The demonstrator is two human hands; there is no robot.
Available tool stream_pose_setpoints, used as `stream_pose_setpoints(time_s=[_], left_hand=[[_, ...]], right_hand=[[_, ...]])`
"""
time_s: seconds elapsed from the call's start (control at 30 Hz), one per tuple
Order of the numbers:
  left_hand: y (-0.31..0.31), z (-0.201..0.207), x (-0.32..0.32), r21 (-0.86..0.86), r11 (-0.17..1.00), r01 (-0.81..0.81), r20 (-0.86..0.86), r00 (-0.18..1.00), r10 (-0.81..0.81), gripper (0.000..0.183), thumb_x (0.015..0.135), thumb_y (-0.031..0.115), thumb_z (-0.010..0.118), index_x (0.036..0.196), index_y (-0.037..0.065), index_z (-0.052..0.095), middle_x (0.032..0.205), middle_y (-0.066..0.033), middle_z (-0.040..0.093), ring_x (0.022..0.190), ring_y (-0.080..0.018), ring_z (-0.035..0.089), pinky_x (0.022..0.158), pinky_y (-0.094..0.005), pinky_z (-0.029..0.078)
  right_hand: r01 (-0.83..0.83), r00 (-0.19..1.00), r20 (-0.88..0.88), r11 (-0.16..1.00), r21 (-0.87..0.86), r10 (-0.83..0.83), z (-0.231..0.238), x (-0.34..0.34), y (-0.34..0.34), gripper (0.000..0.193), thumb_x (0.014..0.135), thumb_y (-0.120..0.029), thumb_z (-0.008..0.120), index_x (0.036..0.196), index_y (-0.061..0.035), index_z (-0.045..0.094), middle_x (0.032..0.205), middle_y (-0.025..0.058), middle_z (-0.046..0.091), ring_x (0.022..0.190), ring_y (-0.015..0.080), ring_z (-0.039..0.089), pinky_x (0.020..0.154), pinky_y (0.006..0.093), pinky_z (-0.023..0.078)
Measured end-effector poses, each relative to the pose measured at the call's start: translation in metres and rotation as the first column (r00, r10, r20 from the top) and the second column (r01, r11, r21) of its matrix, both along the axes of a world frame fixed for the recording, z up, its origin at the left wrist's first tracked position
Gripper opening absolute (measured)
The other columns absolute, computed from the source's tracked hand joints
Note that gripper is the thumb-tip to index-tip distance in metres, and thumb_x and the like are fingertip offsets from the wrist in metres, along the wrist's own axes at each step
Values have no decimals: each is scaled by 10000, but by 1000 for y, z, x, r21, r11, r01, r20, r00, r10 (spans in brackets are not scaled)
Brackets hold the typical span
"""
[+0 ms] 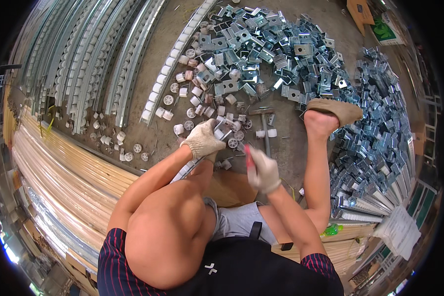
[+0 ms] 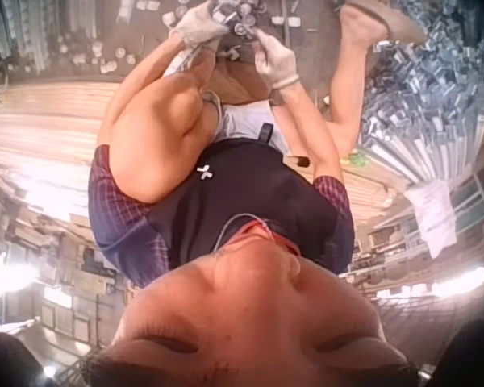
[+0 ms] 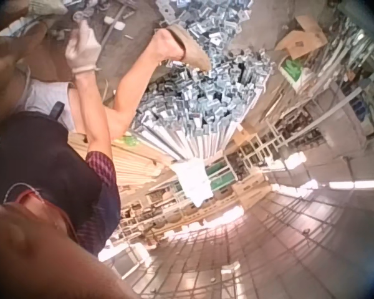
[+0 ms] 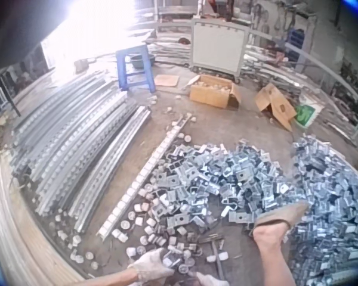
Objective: The person assembles metal brackets onto long metal tracks by hand and using a screwdriver, picking up individual components from a large pile on the floor and securing them at intervals along the track.
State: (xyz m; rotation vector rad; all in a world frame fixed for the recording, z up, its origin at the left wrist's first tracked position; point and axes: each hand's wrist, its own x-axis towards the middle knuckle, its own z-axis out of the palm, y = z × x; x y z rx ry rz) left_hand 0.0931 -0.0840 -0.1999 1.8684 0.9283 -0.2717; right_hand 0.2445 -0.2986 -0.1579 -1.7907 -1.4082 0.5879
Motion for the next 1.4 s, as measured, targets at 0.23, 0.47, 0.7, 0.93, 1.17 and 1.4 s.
stream_pose_setpoints(time_s=[0.23, 0.47, 0.7, 0.93, 1.17, 1.4], left_hand=[[2, 8, -13, -68, 997, -22, 3, 1000, 23, 776, 653, 313, 781, 1338, -2, 599, 1241, -267, 675, 1193, -379, 655, 1054, -410, 512], [-8, -12, -25, 86, 996, 21, -48, 999, -17, 789, 666, 304, 766, 1374, 19, 565, 1247, -284, 671, 1184, -419, 654, 1037, -448, 519], [-10, 17, -16, 72, 997, 17, -12, 1000, -17, 717, 724, 312, 802, 1374, 114, 576, 1180, -208, 723, 1096, -366, 713, 961, -428, 556], [-12, 18, -14, 62, 998, 28, 13, 1000, -29, 729, 685, 325, 784, 1299, 6, 555, 1074, -286, 705, 1060, -437, 688, 940, -474, 550], [-20, 21, -16, 80, 996, -27, 28, 999, 24, 671, 725, 291, 765, 1298, 17, 549, 1086, -294, 689, 1058, -441, 682, 939, -499, 547], [-26, 11, -12, 155, 987, -52, 48, 998, 45, 686, 740, 256, 774, 1347, 60, 523, 1082, -282, 693, 1040, -447, 686, 937, -506, 550]], right_hand=[[204, 966, -152, 978, -43, -208, 30, -9, 19, 360, 975, -108, 581, 1332, -81, 616, 846, 126, 679, 665, 286, 669, 670, 368, 559], [108, 992, -29, 960, -259, -120, 10, -6, 8, 337, 968, -112, 588, 1303, -78, 594, 924, 188, 724, 811, 405, 706, 687, 444, 575], [334, 641, -647, 909, -250, -413, 35, 1, 65, 294, 971, -131, 728, 1225, -6, 647, 921, 17, 692, 686, 76, 591, 625, 262, 533], [-157, 556, -753, 846, -510, -351, -23, 23, 102, 256, 926, -171, 805, 1114, -15, 728, 839, 4, 675, 658, 59, 591, 564, 241, 489], [-10, 924, -366, 950, -311, -111, -14, 14, 97, 324, 876, -156, 799, 1143, 7, 715, 929, 154, 746, 809, 226, 712, 762, 347, 561], [-123, 840, -531, 916, -381, -109, -61, 50, 105, 290, 923, -115, 747, 1191, -17, 694, 991, 86, 764, 868, 137, 676, 809, 314, 553]])
